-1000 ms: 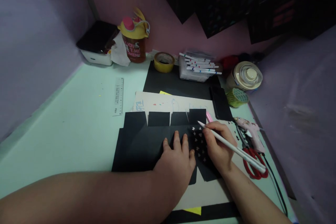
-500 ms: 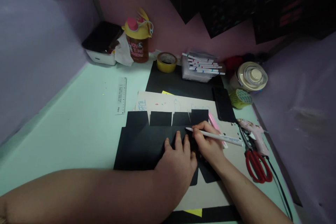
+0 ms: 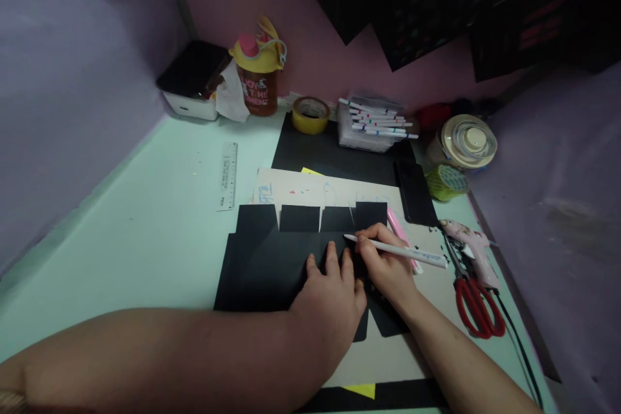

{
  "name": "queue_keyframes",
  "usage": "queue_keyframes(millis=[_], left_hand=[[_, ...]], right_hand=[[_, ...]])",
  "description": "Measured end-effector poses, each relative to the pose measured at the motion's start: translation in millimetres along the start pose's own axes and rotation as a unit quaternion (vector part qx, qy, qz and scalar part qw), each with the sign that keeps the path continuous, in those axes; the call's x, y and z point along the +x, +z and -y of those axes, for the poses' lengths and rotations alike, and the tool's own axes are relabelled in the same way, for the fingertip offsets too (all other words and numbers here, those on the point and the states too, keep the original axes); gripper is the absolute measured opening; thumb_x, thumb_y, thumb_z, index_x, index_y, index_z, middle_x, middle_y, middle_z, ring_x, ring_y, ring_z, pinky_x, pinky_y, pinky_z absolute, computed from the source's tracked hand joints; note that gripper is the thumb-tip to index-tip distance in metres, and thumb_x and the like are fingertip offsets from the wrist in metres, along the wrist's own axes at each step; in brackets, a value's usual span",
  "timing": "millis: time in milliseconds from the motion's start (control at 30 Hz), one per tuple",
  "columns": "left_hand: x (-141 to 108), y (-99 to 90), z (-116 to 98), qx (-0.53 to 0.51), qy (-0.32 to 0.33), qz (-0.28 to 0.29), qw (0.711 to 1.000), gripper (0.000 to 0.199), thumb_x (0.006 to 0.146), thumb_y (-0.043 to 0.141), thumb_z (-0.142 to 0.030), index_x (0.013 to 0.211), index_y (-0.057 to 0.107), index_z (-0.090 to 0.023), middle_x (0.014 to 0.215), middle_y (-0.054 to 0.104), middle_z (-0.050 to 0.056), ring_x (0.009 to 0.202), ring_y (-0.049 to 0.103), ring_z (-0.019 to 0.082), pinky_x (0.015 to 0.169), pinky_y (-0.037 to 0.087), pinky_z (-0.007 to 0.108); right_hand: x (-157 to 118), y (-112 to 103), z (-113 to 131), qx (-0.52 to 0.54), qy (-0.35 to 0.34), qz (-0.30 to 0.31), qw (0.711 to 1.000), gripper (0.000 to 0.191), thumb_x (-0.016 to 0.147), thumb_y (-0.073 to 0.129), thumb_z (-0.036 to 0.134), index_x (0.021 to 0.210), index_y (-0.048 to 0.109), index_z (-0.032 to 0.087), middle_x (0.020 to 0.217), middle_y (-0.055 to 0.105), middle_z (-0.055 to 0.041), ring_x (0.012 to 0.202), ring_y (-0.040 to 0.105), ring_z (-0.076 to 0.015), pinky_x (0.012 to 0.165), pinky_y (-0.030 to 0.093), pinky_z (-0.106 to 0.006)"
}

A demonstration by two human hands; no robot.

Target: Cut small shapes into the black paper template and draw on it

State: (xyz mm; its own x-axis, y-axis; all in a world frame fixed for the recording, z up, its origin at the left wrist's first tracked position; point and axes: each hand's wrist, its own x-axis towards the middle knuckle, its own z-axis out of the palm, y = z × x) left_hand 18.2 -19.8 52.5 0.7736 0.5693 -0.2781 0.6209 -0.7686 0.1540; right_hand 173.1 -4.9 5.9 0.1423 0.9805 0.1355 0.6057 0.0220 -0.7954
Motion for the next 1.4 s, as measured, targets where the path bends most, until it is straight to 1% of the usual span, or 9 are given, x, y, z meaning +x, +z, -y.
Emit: queue_keyframes(millis=[267,433,700,867,1067,1267,1400], left_hand=[[1.3,-3.7,1.2,-0.011,-0.001,0.015,1.0,0.04,0.096,0.04,-0.025,0.133,0.054,-0.019,0.146,0.038,0.022,0.133,0.037,0.044,0.091,0.044,0.061],[1.2,-3.8,0.1,-0.006,0.001,0.02,1.0,0.04,0.095,0.043,-0.026,0.133,0.054,-0.019,0.146,0.038,0.022,0.132,0.037,0.044,0.091,0.044,0.061],[1.5,-0.4,-0.7,-0.016,-0.001,0.003,1.0,0.039,0.095,0.044,-0.025,0.131,0.056,-0.018,0.145,0.039,0.023,0.132,0.038,0.045,0.09,0.044,0.063],[0.9,0.9,-0.1,-0.012,-0.003,-0.011,1.0,0.037,0.095,0.044,-0.024,0.129,0.058,-0.019,0.143,0.043,0.021,0.13,0.041,0.043,0.09,0.045,0.061],[0.9,0.3,0.0,-0.013,-0.002,-0.003,1.0,0.038,0.094,0.045,-0.025,0.13,0.057,-0.019,0.144,0.041,0.022,0.131,0.04,0.044,0.09,0.045,0.062],[1.1,0.3,-0.5,-0.012,-0.004,-0.011,1.0,0.038,0.094,0.046,-0.025,0.129,0.057,-0.019,0.144,0.041,0.022,0.13,0.04,0.044,0.09,0.045,0.062],[0.6,1.4,-0.4,-0.014,-0.002,-0.018,1.0,0.037,0.095,0.044,-0.024,0.129,0.058,-0.018,0.143,0.041,0.022,0.13,0.041,0.044,0.09,0.045,0.062]], right_hand=[[0.2,-0.1,1.5,-0.003,0.002,-0.002,1.0,0.017,0.085,0.053,0.026,0.07,0.058,0.021,0.066,0.064,0.0001,0.063,0.06,-0.0153,0.055,0.045,-0.025],[0.2,0.4,-0.7,-0.002,-0.003,-0.004,1.0,0.017,0.085,0.054,0.026,0.069,0.058,0.021,0.064,0.064,0.0006,0.061,0.06,-0.015,0.052,0.044,-0.024],[0.3,-0.3,-0.6,-0.002,-0.012,-0.001,1.0,0.017,0.085,0.054,0.026,0.07,0.059,0.021,0.064,0.064,0.0006,0.06,0.059,-0.0146,0.051,0.044,-0.024],[0.2,-0.5,-0.7,-0.002,-0.017,0.002,1.0,0.016,0.085,0.054,0.026,0.071,0.059,0.021,0.066,0.065,0.0002,0.062,0.06,-0.0151,0.053,0.045,-0.025],[-0.4,0.0,-0.9,-0.004,-0.008,-0.003,1.0,0.016,0.085,0.054,0.026,0.07,0.059,0.021,0.067,0.066,0.0,0.064,0.061,-0.0154,0.054,0.045,-0.025],[0.3,-0.6,2.9,-0.006,-0.015,0.002,1.0,0.015,0.085,0.053,0.025,0.071,0.058,0.021,0.064,0.063,0.0013,0.058,0.057,-0.0139,0.053,0.044,-0.025],[0.0,-1.4,4.3,-0.006,-0.02,0.013,1.0,0.016,0.083,0.052,0.022,0.068,0.055,0.021,0.058,0.057,0.0033,0.052,0.052,-0.0119,0.05,0.041,-0.023]])
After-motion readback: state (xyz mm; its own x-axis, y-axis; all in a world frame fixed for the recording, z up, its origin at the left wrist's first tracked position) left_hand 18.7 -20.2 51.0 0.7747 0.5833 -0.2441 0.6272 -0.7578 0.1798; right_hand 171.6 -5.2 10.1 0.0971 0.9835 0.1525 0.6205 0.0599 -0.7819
